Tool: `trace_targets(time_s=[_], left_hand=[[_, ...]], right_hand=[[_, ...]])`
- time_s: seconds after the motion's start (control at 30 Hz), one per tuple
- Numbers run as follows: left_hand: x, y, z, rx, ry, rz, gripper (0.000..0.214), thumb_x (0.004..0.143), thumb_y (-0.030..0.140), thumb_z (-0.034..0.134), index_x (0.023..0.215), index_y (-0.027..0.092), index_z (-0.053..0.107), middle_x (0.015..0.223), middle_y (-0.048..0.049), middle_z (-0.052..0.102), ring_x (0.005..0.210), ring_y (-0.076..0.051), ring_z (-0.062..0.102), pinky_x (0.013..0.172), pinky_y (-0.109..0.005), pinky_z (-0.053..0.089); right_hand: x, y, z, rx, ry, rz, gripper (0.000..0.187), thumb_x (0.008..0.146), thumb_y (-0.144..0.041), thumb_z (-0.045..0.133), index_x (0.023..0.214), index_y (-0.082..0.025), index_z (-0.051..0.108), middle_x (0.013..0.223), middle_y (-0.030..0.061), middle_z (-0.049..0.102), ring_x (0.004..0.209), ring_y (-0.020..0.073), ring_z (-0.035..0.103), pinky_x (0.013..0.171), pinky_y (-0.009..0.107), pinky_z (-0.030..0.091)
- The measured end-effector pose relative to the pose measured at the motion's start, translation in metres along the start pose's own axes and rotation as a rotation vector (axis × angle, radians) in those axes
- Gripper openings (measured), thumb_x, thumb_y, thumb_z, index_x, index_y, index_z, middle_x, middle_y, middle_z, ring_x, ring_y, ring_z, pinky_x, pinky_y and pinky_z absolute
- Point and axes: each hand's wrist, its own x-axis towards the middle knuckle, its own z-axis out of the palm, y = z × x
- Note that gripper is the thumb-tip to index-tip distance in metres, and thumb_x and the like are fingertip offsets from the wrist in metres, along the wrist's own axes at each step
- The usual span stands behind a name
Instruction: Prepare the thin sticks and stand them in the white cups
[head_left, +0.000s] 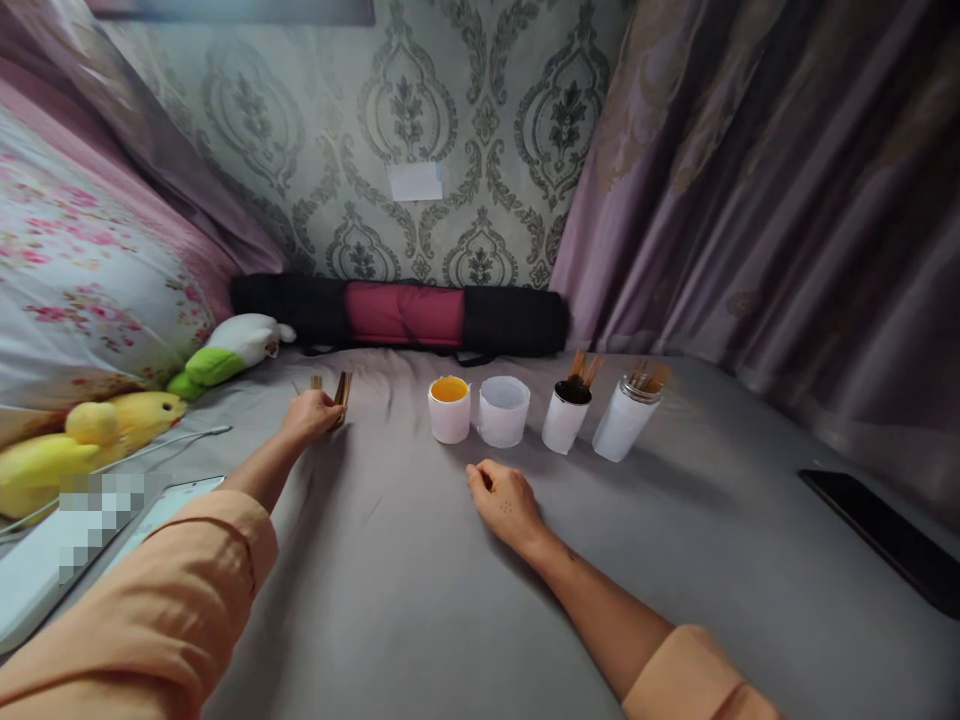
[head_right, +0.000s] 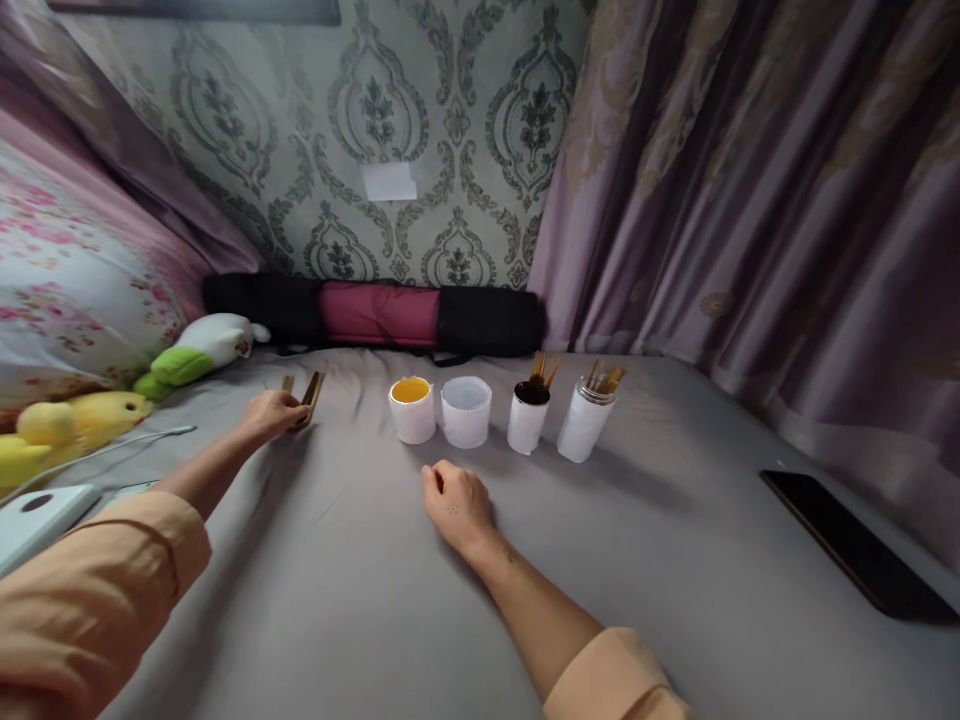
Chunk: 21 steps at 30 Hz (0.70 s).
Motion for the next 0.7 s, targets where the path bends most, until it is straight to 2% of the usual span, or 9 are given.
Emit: trace_targets(time_s=[0.2, 0.7], left_hand=[[0.0058, -0.0057, 0.0058, -0.017, -0.002, 0.004, 0.030, 0.066, 0.035, 0.052, 0.078, 0.014, 0.068, 0.073, -0.0113, 0.065, 0.077, -0.025, 0.059, 0.064, -0.028, 0.041], [-0.0020, -0.0057, -0.0014, -0.007, -0.036, -0.024, 0.026, 0.063, 0.034, 0.054, 0.073, 0.015, 0.068, 0.067, -0.0080, 0.063, 0.073, -0.022, 0.059, 0.060, -0.026, 0.041]], right_hand=[[0.0009, -0.0010, 0.0006, -0.013, -0.001, 0.009, 0.034, 0.085, -0.036, 0.038, 0.060, -0.019, 0.052, 0.053, -0.0026, 0.054, 0.049, 0.0082, 0.037, 0.049, 0.024, 0.017], [0.0006, -0.0006, 0.0000, -0.031, -0.006, 0.005, 0.033, 0.086, -0.036, 0.038, 0.061, -0.020, 0.054, 0.053, -0.0030, 0.052, 0.048, 0.0085, 0.036, 0.049, 0.024, 0.017]])
